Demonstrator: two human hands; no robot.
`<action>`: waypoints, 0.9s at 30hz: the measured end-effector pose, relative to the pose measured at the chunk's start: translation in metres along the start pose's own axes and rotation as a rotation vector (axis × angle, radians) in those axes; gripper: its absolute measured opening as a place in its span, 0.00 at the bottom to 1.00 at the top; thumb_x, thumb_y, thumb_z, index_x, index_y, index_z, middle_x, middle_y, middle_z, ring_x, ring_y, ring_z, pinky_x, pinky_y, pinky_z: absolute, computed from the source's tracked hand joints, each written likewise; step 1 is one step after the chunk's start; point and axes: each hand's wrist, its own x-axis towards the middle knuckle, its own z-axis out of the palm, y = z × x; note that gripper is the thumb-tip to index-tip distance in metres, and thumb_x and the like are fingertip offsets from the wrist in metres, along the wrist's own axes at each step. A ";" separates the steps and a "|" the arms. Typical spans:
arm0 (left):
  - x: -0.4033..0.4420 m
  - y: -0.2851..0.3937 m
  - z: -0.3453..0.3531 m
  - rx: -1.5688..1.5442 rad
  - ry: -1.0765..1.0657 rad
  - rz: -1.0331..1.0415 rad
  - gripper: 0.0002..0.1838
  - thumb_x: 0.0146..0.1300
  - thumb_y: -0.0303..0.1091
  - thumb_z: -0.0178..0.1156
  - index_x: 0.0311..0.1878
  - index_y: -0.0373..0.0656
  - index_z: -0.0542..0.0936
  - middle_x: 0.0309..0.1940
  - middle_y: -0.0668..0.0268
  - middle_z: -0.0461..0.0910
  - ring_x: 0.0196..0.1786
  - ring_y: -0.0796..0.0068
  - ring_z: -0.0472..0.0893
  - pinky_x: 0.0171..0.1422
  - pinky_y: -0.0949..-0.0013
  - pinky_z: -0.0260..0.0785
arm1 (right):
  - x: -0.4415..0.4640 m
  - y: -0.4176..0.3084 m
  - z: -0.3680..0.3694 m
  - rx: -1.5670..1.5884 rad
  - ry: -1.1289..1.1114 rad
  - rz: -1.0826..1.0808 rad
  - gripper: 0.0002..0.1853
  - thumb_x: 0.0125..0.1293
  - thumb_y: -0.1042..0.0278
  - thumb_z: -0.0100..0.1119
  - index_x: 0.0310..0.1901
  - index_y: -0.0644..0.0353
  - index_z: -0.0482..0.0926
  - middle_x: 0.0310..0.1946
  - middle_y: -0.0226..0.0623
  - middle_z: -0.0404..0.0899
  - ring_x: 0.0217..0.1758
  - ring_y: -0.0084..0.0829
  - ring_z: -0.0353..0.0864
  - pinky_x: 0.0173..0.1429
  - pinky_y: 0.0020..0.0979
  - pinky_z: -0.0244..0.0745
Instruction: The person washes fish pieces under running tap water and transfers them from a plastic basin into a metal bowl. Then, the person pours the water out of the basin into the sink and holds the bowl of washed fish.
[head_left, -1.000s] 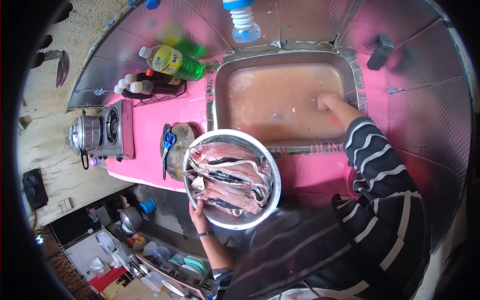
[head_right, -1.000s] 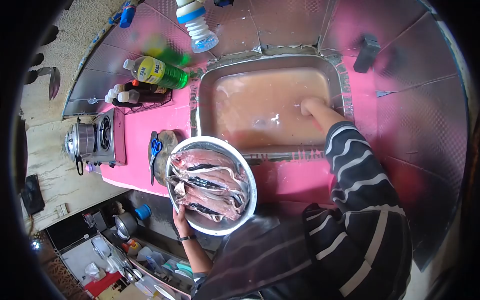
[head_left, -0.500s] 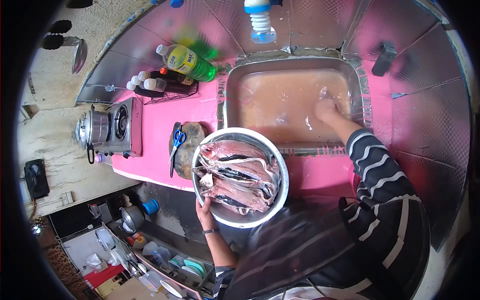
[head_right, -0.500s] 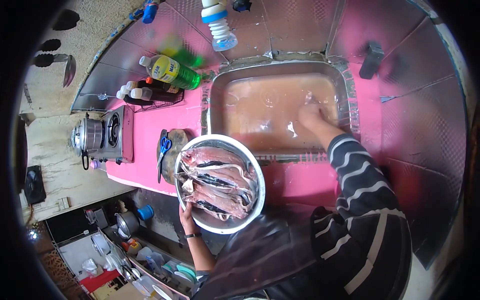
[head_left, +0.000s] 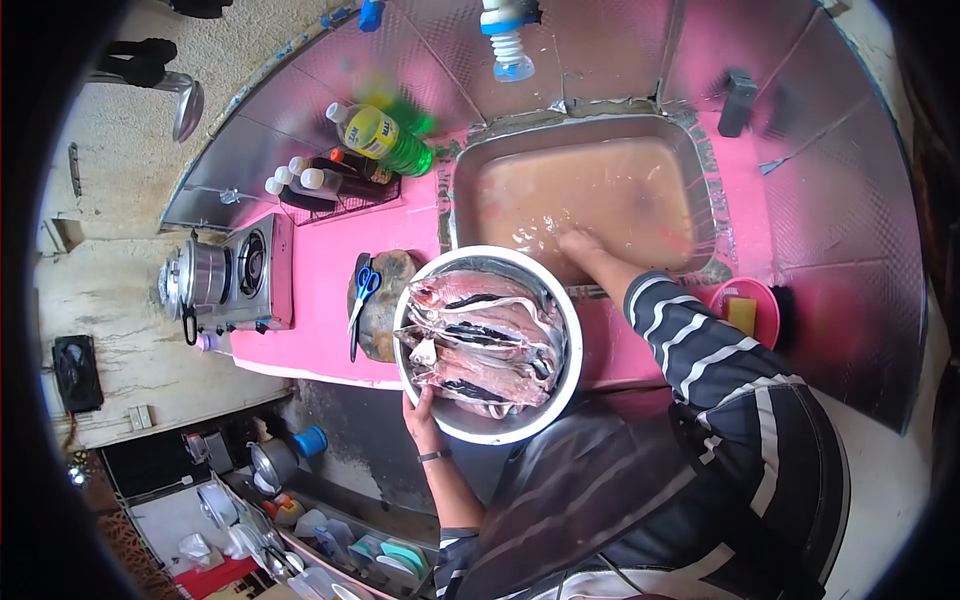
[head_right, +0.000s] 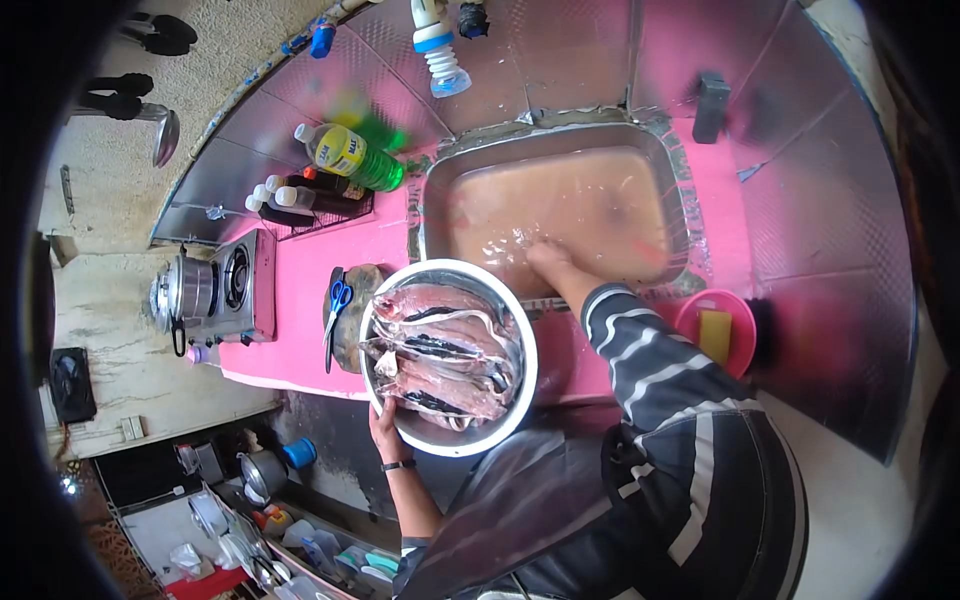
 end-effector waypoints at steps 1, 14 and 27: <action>0.000 0.000 0.000 -0.002 -0.011 0.004 0.25 0.65 0.33 0.64 0.62 0.35 0.73 0.51 0.61 0.80 0.49 0.70 0.79 0.56 0.67 0.71 | -0.005 0.003 -0.007 0.122 -0.018 0.086 0.18 0.66 0.69 0.49 0.56 0.60 0.79 0.59 0.53 0.76 0.66 0.48 0.74 0.68 0.45 0.70; 0.006 0.001 -0.003 0.003 -0.050 -0.007 0.21 0.64 0.27 0.63 0.59 0.35 0.74 0.47 0.63 0.81 0.45 0.73 0.79 0.52 0.69 0.71 | 0.043 0.151 -0.077 -0.170 0.285 0.189 0.13 0.59 0.74 0.57 0.45 0.61 0.83 0.44 0.54 0.83 0.55 0.50 0.80 0.63 0.45 0.73; 0.005 0.002 -0.002 0.032 -0.011 -0.053 0.22 0.65 0.29 0.64 0.60 0.35 0.74 0.47 0.62 0.81 0.46 0.72 0.80 0.54 0.69 0.72 | 0.024 0.130 -0.061 0.092 0.411 0.394 0.20 0.64 0.72 0.59 0.58 0.59 0.77 0.61 0.51 0.72 0.65 0.54 0.72 0.69 0.49 0.69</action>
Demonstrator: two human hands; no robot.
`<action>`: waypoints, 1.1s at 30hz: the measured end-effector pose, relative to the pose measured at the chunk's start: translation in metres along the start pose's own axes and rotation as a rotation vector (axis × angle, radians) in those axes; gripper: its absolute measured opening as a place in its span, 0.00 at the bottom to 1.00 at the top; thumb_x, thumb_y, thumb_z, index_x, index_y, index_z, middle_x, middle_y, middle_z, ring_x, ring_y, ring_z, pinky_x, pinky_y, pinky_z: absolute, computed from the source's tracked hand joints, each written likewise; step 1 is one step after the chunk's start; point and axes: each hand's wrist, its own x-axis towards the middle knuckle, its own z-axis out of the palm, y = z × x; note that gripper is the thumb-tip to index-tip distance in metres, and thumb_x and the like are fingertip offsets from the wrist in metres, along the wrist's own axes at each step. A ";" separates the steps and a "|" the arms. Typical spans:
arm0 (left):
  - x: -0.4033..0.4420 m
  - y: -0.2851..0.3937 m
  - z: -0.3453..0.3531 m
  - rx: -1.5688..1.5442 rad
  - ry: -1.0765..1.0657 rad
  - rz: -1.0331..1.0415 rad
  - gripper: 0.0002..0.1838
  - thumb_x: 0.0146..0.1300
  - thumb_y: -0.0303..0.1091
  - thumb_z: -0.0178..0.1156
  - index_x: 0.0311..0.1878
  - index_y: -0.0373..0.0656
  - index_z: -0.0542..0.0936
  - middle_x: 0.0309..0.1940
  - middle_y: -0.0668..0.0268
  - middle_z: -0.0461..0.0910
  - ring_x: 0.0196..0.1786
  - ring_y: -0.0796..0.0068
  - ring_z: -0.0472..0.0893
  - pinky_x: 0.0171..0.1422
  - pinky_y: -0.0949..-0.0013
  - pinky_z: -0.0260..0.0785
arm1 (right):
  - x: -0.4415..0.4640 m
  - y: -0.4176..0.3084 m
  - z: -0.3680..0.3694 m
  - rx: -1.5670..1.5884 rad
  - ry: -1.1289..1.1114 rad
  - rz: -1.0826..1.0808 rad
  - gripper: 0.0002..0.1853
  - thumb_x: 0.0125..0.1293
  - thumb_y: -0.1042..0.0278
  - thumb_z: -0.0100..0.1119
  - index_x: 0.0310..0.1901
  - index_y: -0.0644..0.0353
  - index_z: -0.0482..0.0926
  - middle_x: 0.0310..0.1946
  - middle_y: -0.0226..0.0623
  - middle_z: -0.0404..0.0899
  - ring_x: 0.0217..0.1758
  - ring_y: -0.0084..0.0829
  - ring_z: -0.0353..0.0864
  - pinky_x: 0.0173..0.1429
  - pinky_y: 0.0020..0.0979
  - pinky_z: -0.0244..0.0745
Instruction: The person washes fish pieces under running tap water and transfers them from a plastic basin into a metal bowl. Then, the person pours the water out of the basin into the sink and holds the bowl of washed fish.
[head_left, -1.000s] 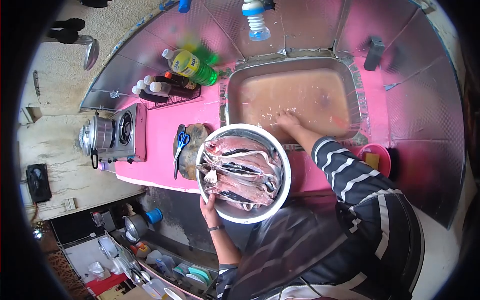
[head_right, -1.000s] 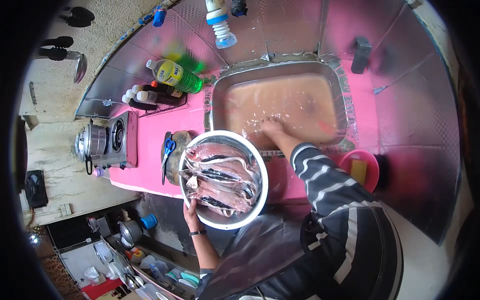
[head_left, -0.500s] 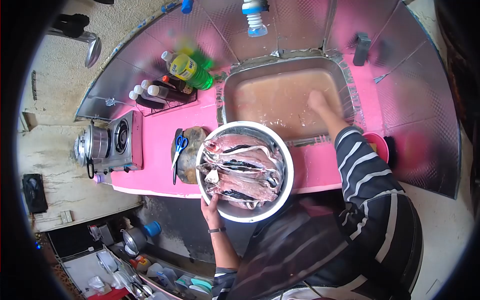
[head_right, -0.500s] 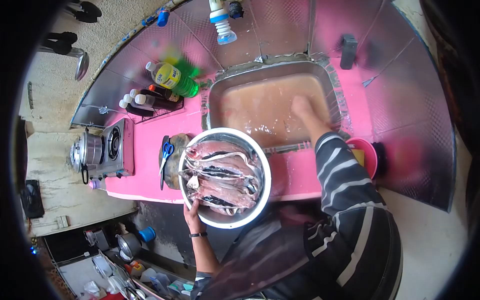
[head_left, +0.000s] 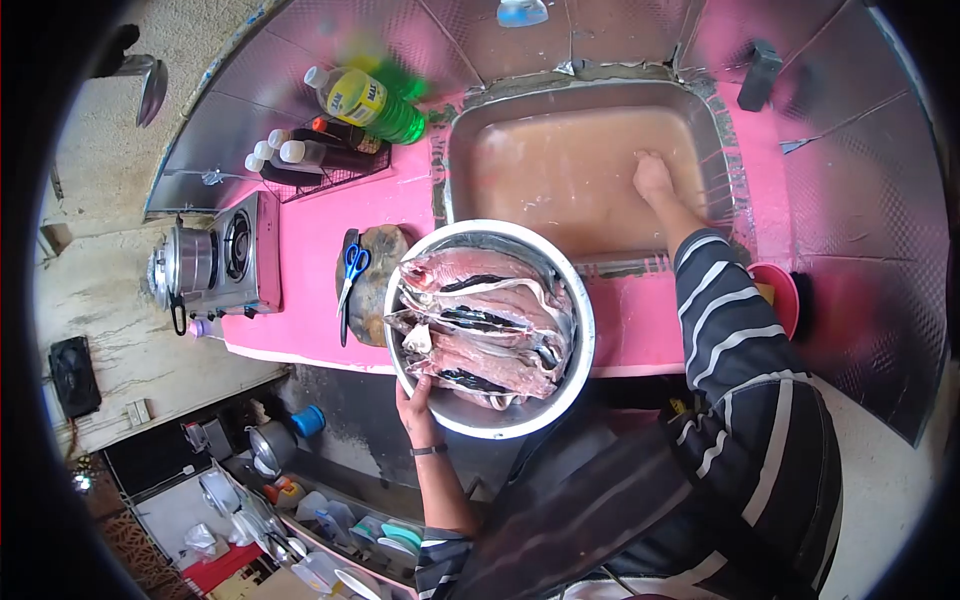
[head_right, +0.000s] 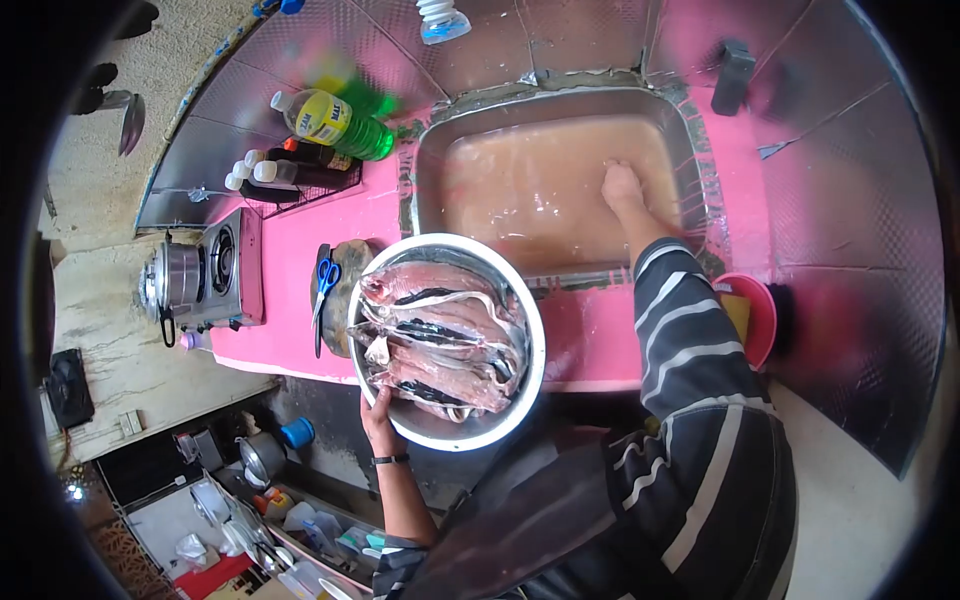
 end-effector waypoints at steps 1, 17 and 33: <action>-0.001 0.000 0.002 0.001 0.011 0.013 0.21 0.64 0.30 0.64 0.59 0.35 0.76 0.45 0.63 0.82 0.45 0.72 0.80 0.52 0.69 0.72 | 0.000 0.000 0.000 -0.004 0.027 0.018 0.20 0.64 0.72 0.58 0.58 0.59 0.77 0.61 0.51 0.73 0.66 0.54 0.72 0.69 0.48 0.69; 0.001 -0.005 -0.002 -0.039 -0.001 0.019 0.22 0.63 0.30 0.65 0.60 0.35 0.74 0.45 0.63 0.81 0.44 0.71 0.80 0.52 0.68 0.73 | -0.021 -0.027 -0.010 -0.208 -0.481 -0.366 0.15 0.54 0.71 0.60 0.45 0.57 0.84 0.43 0.49 0.84 0.50 0.49 0.83 0.53 0.45 0.78; -0.001 -0.003 0.000 -0.109 -0.038 0.053 0.22 0.62 0.28 0.66 0.58 0.36 0.75 0.47 0.62 0.81 0.46 0.71 0.80 0.53 0.67 0.72 | -0.112 -0.075 -0.001 -0.327 -0.708 -0.386 0.14 0.60 0.68 0.56 0.43 0.58 0.87 0.46 0.52 0.84 0.49 0.48 0.85 0.51 0.42 0.79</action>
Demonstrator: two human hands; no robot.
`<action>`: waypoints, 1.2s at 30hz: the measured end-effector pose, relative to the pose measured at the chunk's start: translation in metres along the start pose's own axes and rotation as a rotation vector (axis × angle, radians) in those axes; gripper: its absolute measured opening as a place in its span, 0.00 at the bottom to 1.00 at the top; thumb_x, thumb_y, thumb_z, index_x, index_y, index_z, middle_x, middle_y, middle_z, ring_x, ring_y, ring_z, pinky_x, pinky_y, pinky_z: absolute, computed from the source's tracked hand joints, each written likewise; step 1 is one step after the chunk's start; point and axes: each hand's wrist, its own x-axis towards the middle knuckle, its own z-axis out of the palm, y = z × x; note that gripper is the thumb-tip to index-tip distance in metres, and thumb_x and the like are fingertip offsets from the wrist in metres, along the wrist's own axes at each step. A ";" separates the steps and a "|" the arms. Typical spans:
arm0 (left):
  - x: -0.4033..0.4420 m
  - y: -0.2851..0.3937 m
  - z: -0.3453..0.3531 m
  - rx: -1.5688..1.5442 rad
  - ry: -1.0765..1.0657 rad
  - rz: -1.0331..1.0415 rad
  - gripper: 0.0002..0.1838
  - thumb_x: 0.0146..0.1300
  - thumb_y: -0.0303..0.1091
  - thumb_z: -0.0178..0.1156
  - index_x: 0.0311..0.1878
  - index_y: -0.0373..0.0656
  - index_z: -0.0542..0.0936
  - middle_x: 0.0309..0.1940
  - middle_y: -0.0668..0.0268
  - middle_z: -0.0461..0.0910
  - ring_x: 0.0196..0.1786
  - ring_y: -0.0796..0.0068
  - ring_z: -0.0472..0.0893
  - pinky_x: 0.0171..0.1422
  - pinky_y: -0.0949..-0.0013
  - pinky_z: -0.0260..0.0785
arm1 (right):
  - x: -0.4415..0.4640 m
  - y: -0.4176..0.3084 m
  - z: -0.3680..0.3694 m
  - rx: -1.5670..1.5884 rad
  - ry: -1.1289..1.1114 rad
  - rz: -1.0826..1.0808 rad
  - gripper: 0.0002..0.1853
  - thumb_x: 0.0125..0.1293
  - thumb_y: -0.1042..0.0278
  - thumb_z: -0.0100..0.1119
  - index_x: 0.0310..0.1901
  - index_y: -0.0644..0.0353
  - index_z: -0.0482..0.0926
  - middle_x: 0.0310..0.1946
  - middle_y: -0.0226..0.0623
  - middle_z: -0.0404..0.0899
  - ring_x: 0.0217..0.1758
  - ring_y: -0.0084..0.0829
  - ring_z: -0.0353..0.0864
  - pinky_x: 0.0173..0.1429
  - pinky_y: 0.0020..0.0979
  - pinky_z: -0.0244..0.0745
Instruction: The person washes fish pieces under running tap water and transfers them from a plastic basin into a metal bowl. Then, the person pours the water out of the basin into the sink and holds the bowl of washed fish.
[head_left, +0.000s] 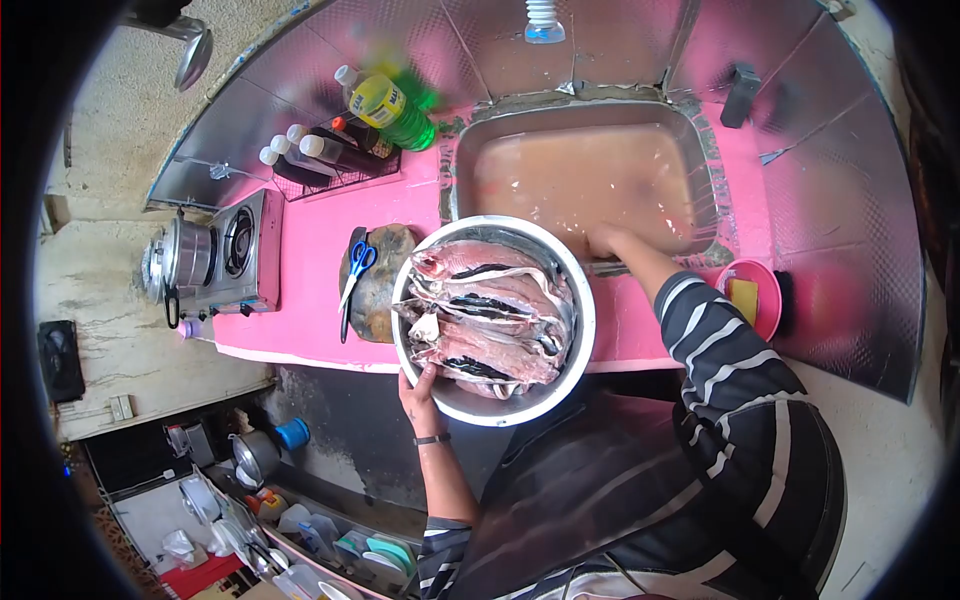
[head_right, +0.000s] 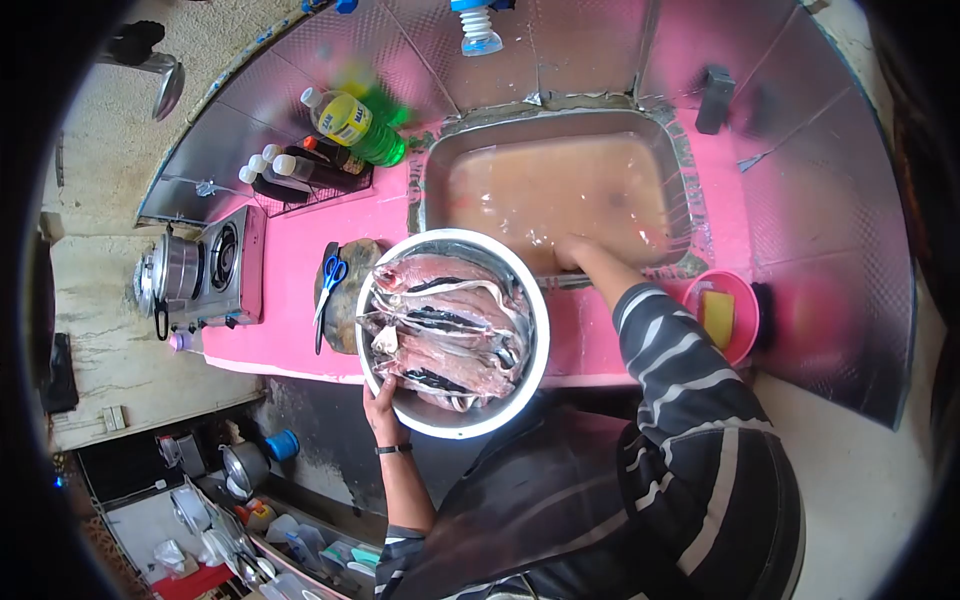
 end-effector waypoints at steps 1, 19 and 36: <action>0.002 -0.003 -0.004 0.004 -0.015 0.000 0.21 0.62 0.28 0.66 0.58 0.36 0.75 0.47 0.62 0.81 0.46 0.71 0.80 0.53 0.68 0.72 | -0.003 -0.001 -0.003 -0.008 -0.053 0.004 0.14 0.60 0.66 0.56 0.43 0.58 0.87 0.46 0.52 0.85 0.49 0.47 0.85 0.50 0.43 0.79; 0.011 0.003 -0.018 0.021 -0.255 0.039 0.18 0.62 0.25 0.67 0.54 0.37 0.75 0.46 0.65 0.80 0.46 0.75 0.78 0.54 0.70 0.70 | -0.117 -0.035 -0.021 0.065 0.249 0.065 0.10 0.55 0.69 0.60 0.38 0.57 0.86 0.37 0.49 0.85 0.42 0.47 0.85 0.46 0.44 0.78; 0.022 0.015 -0.028 0.167 -0.506 0.023 0.22 0.62 0.25 0.64 0.59 0.35 0.74 0.50 0.64 0.79 0.51 0.73 0.78 0.57 0.69 0.70 | -0.235 -0.043 0.077 1.675 0.681 -0.199 0.02 0.66 0.75 0.59 0.38 0.58 0.77 0.27 0.31 0.76 0.29 0.22 0.76 0.34 0.23 0.72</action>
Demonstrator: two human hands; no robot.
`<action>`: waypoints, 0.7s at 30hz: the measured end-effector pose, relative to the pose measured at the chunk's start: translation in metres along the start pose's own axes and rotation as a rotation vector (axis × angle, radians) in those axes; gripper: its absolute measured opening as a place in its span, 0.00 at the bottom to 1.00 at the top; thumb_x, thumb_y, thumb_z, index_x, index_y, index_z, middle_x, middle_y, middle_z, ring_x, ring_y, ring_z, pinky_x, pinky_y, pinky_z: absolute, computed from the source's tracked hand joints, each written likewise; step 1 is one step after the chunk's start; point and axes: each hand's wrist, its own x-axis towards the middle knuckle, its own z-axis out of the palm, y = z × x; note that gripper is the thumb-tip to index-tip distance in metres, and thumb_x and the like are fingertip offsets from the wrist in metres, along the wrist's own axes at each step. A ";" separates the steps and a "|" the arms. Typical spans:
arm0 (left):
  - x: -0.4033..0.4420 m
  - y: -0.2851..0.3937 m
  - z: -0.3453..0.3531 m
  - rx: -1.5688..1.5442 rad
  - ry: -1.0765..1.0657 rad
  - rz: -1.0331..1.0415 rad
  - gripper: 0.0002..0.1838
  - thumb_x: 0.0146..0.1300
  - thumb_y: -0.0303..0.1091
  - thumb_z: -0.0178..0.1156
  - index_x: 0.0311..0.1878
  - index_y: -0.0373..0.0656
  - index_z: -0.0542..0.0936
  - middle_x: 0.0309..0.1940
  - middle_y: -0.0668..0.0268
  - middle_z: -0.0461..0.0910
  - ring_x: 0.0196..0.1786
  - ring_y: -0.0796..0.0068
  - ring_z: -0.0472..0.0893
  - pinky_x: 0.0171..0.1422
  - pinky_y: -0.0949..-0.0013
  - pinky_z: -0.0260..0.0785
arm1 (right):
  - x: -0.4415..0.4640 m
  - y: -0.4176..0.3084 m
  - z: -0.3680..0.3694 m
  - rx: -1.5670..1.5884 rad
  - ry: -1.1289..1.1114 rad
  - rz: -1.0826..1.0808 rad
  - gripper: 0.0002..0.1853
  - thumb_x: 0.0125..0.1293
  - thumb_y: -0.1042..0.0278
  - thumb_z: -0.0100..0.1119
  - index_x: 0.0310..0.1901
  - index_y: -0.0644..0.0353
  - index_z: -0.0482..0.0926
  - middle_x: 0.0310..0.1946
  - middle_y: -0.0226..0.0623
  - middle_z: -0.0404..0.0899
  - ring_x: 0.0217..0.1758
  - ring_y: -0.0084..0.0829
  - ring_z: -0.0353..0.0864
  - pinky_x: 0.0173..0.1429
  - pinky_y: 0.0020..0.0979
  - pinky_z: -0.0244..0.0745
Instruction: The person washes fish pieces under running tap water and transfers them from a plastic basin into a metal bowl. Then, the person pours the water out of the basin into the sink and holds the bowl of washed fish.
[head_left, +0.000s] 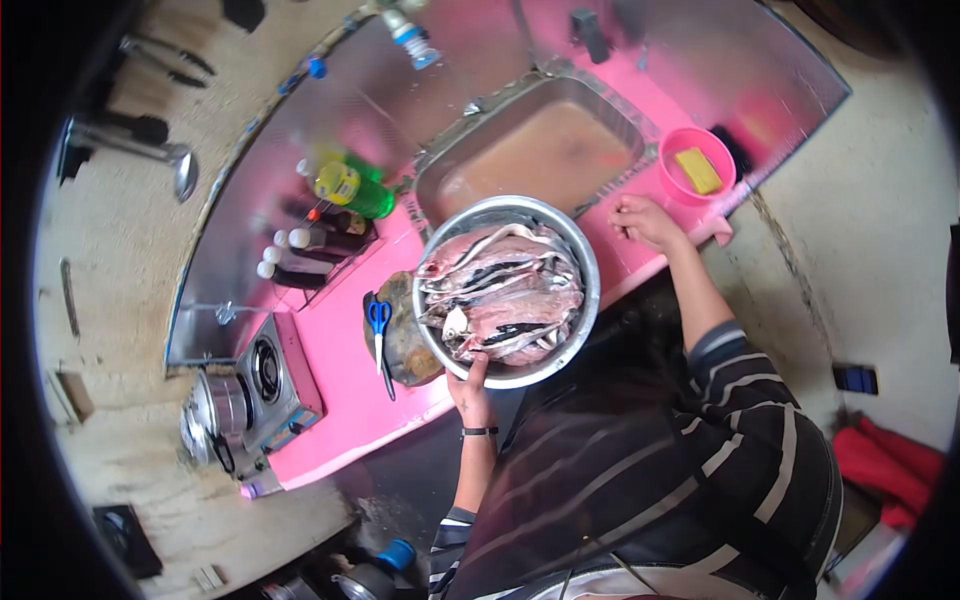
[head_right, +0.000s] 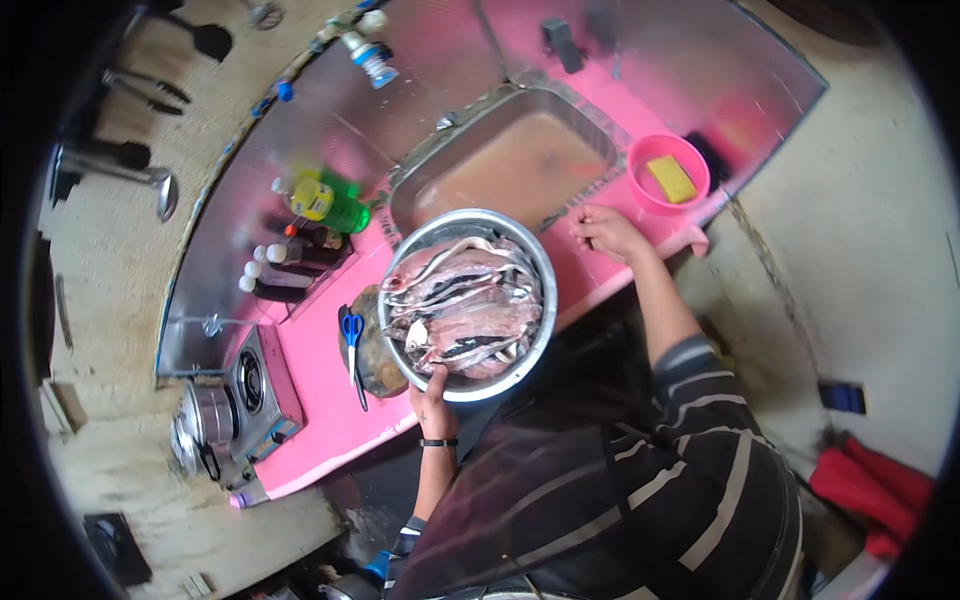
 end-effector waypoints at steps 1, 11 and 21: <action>0.001 0.000 0.001 -0.020 -0.001 -0.016 0.23 0.62 0.24 0.64 0.60 0.35 0.73 0.49 0.63 0.79 0.51 0.72 0.78 0.58 0.68 0.70 | -0.029 0.007 -0.007 0.127 -0.004 -0.017 0.02 0.66 0.75 0.58 0.39 0.58 0.77 0.29 0.31 0.77 0.29 0.22 0.76 0.34 0.23 0.72; 0.006 -0.009 -0.006 0.023 -0.088 -0.040 0.25 0.65 0.26 0.60 0.66 0.35 0.69 0.53 0.55 0.79 0.52 0.63 0.81 0.57 0.59 0.76 | -0.233 0.224 -0.174 -0.942 0.430 0.372 0.11 0.58 0.75 0.54 0.39 0.65 0.84 0.37 0.49 0.85 0.41 0.46 0.84 0.51 0.42 0.78; 0.008 -0.007 -0.007 -0.013 -0.073 -0.075 0.29 0.62 0.23 0.61 0.67 0.30 0.67 0.60 0.55 0.75 0.58 0.64 0.77 0.66 0.61 0.68 | -0.292 0.246 -0.178 -1.233 0.883 0.641 0.14 0.63 0.69 0.50 0.44 0.61 0.83 0.44 0.52 0.84 0.51 0.54 0.82 0.55 0.49 0.77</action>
